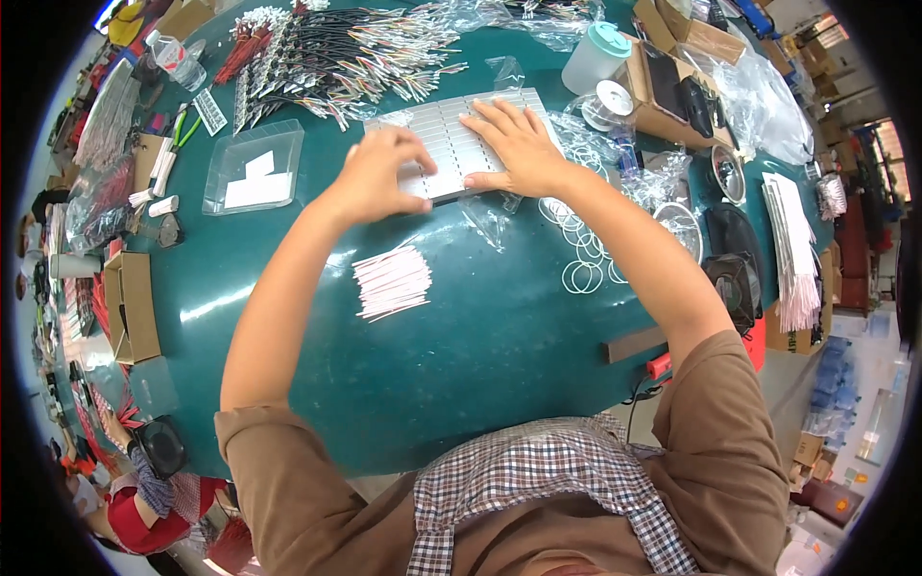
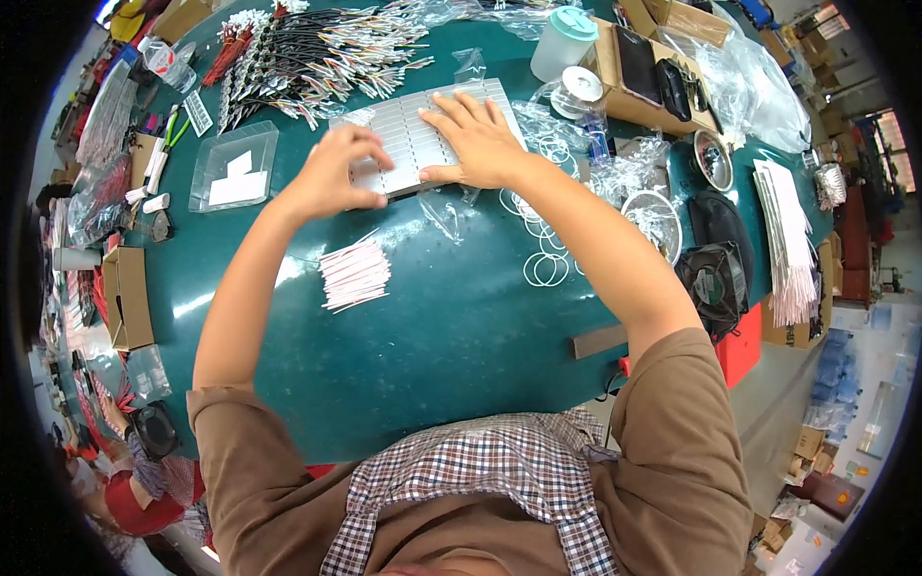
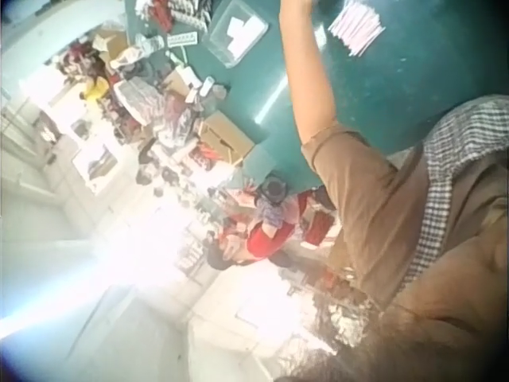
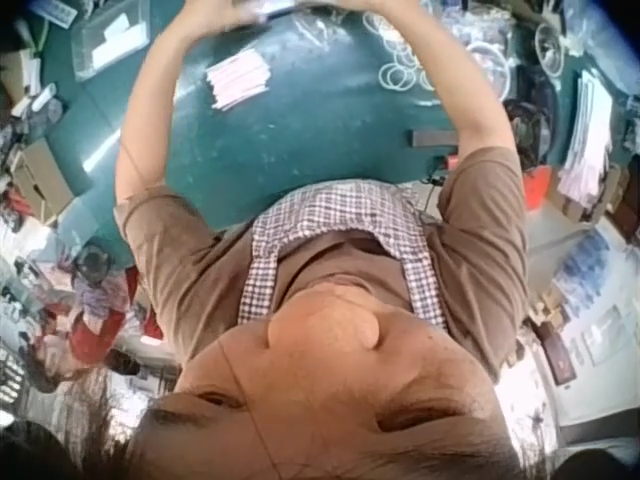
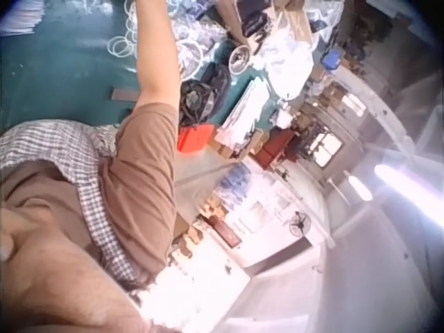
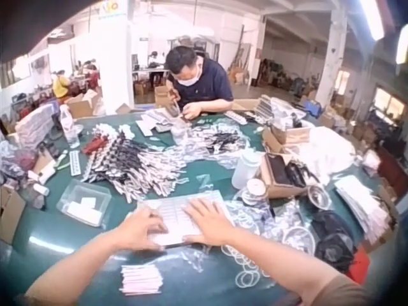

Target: The person assembles LED panel components by hand, preparing them with a soldering iron and wire bundles.

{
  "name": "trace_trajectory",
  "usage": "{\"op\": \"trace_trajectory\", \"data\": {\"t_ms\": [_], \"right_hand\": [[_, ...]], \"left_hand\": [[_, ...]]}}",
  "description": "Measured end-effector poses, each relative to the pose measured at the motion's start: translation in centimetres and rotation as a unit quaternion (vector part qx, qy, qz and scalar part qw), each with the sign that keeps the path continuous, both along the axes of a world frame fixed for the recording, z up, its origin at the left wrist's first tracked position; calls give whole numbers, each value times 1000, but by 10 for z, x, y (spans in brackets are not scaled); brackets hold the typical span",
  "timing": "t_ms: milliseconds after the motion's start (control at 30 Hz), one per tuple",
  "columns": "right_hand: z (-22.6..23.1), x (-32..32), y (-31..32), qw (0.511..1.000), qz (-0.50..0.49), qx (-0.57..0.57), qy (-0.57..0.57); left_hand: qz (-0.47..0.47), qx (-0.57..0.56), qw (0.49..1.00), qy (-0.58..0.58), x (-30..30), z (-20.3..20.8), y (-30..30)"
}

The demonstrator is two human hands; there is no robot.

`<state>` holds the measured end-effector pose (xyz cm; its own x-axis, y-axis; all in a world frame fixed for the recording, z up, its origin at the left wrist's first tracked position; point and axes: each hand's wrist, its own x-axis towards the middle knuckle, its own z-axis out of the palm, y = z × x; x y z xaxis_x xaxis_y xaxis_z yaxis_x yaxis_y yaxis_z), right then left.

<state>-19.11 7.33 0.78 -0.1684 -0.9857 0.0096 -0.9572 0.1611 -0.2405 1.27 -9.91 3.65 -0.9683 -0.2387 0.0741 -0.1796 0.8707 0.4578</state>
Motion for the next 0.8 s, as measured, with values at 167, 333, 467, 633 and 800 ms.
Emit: {"op": "trace_trajectory", "data": {"t_ms": [167, 333, 467, 633, 800], "right_hand": [[-4, 2, -2, 999, 0, -18, 31], [-5, 5, -3, 999, -6, -15, 35], [-5, 9, -4, 999, -9, -19, 41], [-9, 7, -2, 999, -12, -30, 41], [-10, 4, 0, 997, -3, -55, 50]], "left_hand": [[-80, -52, 995, -18, 3, 7, 17], [-86, -4, 993, -83, -3, 11, 11], [-47, 228, 960, -158, -3, 19, -18], [25, 372, 909, -189, 5, 21, -36], [101, 244, 964, -2, 11, 76, -93]]}}
